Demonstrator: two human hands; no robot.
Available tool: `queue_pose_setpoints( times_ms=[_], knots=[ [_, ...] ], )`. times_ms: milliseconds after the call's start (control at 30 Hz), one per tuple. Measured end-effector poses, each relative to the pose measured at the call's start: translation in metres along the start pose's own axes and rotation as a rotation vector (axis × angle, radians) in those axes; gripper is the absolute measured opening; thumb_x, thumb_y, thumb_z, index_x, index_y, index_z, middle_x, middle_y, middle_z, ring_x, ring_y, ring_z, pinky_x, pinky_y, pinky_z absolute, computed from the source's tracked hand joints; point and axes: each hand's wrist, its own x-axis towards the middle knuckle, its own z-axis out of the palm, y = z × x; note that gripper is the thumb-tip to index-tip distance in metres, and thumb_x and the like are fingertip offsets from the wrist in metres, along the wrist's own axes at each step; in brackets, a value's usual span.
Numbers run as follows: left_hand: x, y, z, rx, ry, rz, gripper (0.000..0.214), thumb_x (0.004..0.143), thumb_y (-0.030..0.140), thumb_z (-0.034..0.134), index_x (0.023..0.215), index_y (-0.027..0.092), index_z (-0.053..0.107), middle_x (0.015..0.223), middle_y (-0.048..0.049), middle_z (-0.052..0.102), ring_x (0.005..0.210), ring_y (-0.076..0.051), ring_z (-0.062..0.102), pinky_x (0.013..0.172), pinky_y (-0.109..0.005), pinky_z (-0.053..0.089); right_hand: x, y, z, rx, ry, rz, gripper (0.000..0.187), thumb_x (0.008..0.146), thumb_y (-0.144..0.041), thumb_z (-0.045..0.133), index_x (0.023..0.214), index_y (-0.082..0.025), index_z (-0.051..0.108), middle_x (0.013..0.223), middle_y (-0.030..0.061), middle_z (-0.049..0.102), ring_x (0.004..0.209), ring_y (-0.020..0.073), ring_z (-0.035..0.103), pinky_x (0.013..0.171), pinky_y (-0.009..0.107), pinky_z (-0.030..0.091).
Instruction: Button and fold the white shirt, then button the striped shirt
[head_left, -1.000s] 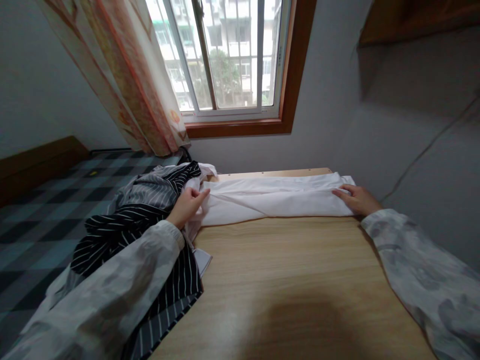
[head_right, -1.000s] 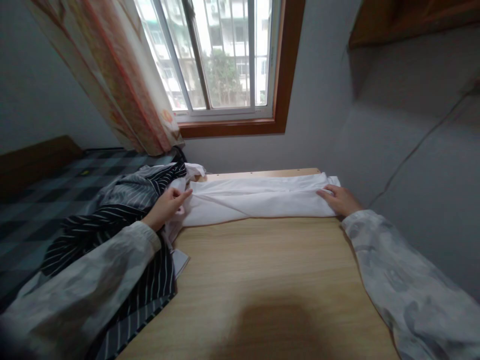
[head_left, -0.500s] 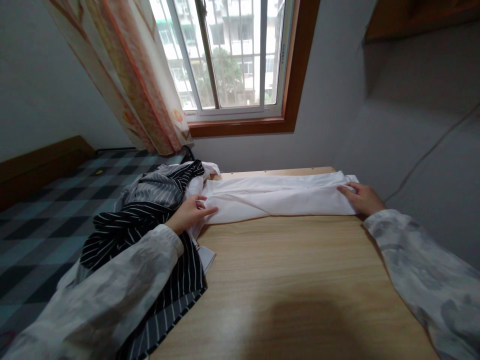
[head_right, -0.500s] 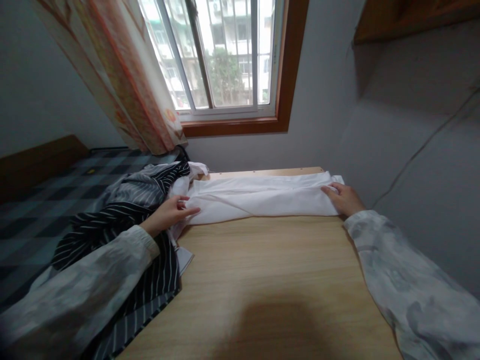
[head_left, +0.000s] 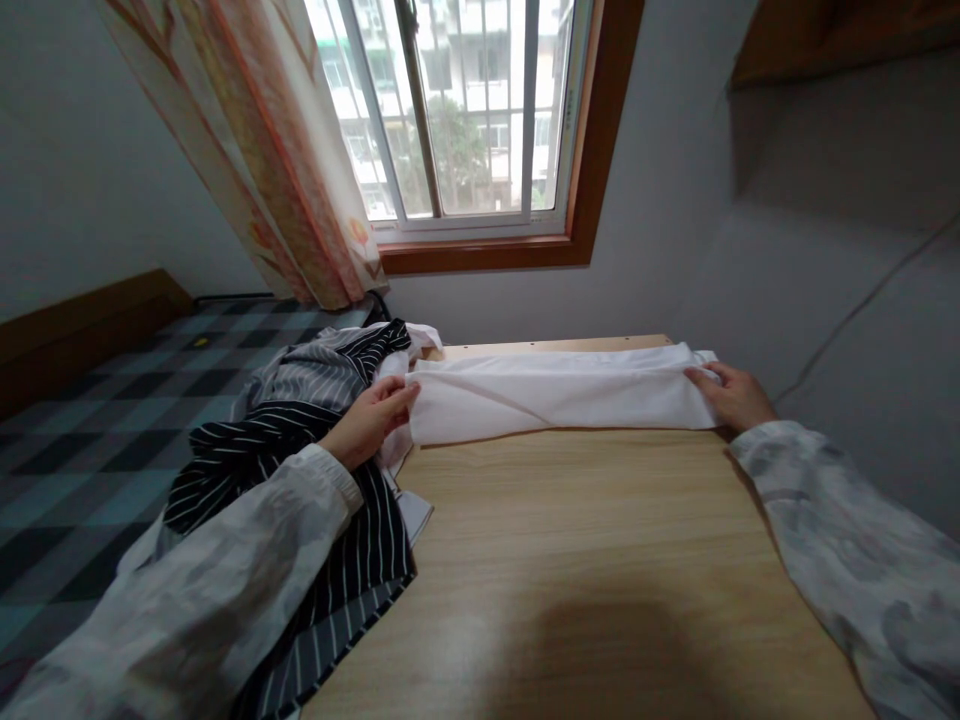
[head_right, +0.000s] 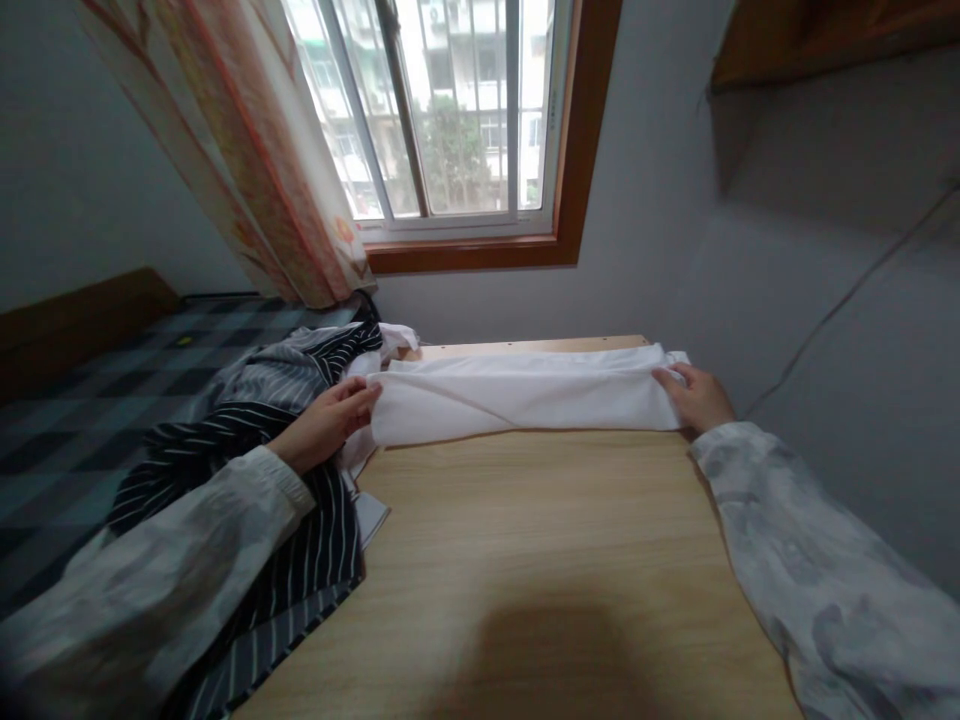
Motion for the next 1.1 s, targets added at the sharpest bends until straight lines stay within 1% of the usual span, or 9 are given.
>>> queue_pose_setpoints(
  times_ms=[133, 200, 267, 467, 567, 733, 900, 1000, 1100],
  knots=[
    [0.006, -0.003, 0.005, -0.198, 0.190, -0.124, 0.047, 0.074, 0.037, 0.101, 0.101, 0.018, 0.068, 0.097, -0.0039, 0.073, 0.077, -0.013, 0.071, 0.070, -0.025, 0.061, 0.001, 0.001, 0.000, 0.020, -0.014, 0.025, 0.063, 0.084, -0.081, 0.069, 0.102, -0.021, 0.083, 0.083, 0.0092, 0.080, 0.075, 0.0293, 0.071, 0.065, 0.038, 0.050],
    [0.008, -0.005, 0.005, -0.178, 0.308, -0.156, 0.047, 0.074, 0.039, 0.102, 0.097, 0.018, 0.066, 0.090, -0.0023, 0.070, 0.068, -0.012, 0.067, 0.064, -0.025, 0.059, 0.001, 0.002, -0.001, 0.028, -0.022, 0.023, 0.062, 0.084, -0.079, 0.069, 0.103, -0.021, 0.083, 0.084, 0.0093, 0.081, 0.075, 0.0293, 0.071, 0.065, 0.038, 0.050],
    [0.008, -0.008, 0.005, -0.103, 0.330, -0.183, 0.052, 0.072, 0.046, 0.103, 0.093, 0.018, 0.065, 0.087, -0.0025, 0.069, 0.066, -0.013, 0.068, 0.063, -0.028, 0.059, 0.001, 0.002, -0.001, 0.023, -0.021, 0.017, 0.063, 0.085, -0.079, 0.069, 0.103, -0.020, 0.083, 0.084, 0.0099, 0.080, 0.075, 0.0290, 0.070, 0.066, 0.038, 0.051],
    [-0.005, -0.016, 0.007, 0.149, 0.081, -0.229, 0.063, 0.063, 0.064, 0.104, 0.091, 0.017, 0.075, 0.089, -0.0102, 0.079, 0.077, -0.024, 0.075, 0.062, -0.032, 0.058, 0.000, -0.001, 0.000, 0.008, -0.002, 0.034, 0.064, 0.084, -0.078, 0.068, 0.104, -0.019, 0.083, 0.086, 0.0119, 0.080, 0.077, 0.0296, 0.069, 0.069, 0.039, 0.051],
    [-0.013, -0.017, 0.010, 0.118, -0.077, -0.155, 0.056, 0.067, 0.057, 0.104, 0.097, 0.017, 0.081, 0.090, -0.0122, 0.082, 0.088, -0.029, 0.079, 0.072, -0.037, 0.063, 0.001, -0.001, 0.001, 0.008, 0.009, 0.026, 0.063, 0.083, -0.078, 0.069, 0.102, -0.020, 0.084, 0.085, 0.0117, 0.080, 0.076, 0.0289, 0.068, 0.069, 0.038, 0.051],
    [-0.017, -0.014, 0.001, 0.008, -0.148, 0.012, 0.058, 0.074, 0.059, 0.099, 0.114, 0.020, 0.081, 0.106, -0.0116, 0.086, 0.107, -0.031, 0.080, 0.093, -0.040, 0.067, 0.004, 0.004, 0.000, -0.010, 0.030, 0.039, 0.060, 0.083, -0.075, 0.069, 0.099, -0.019, 0.084, 0.078, 0.0098, 0.077, 0.073, 0.0287, 0.067, 0.068, 0.038, 0.050],
    [-0.017, -0.009, -0.019, 0.292, -0.409, -0.113, 0.052, 0.071, 0.056, 0.101, 0.105, 0.021, 0.083, 0.102, -0.0089, 0.086, 0.101, -0.029, 0.081, 0.088, -0.037, 0.068, 0.006, 0.006, 0.000, -0.079, 0.050, 0.087, 0.052, 0.084, -0.068, 0.070, 0.098, -0.020, 0.084, 0.085, 0.0105, 0.079, 0.081, 0.0304, 0.070, 0.073, 0.038, 0.051],
    [-0.017, -0.006, -0.017, 0.359, -0.414, -0.165, 0.052, 0.066, 0.056, 0.103, 0.098, 0.022, 0.083, 0.098, -0.0077, 0.086, 0.097, -0.029, 0.081, 0.083, -0.037, 0.068, 0.007, 0.007, 0.002, -0.124, 0.053, 0.106, 0.049, 0.085, -0.066, 0.072, 0.099, -0.021, 0.083, 0.089, 0.0114, 0.080, 0.085, 0.0319, 0.071, 0.077, 0.040, 0.053],
    [-0.013, -0.005, -0.005, 0.318, -0.298, -0.179, 0.056, 0.057, 0.054, 0.107, 0.095, 0.021, 0.083, 0.096, -0.0091, 0.086, 0.094, -0.031, 0.081, 0.079, -0.037, 0.068, 0.008, 0.007, 0.002, -0.119, 0.042, 0.113, 0.047, 0.084, -0.065, 0.075, 0.099, -0.021, 0.083, 0.091, 0.0115, 0.080, 0.087, 0.0326, 0.071, 0.080, 0.042, 0.054]
  ],
)
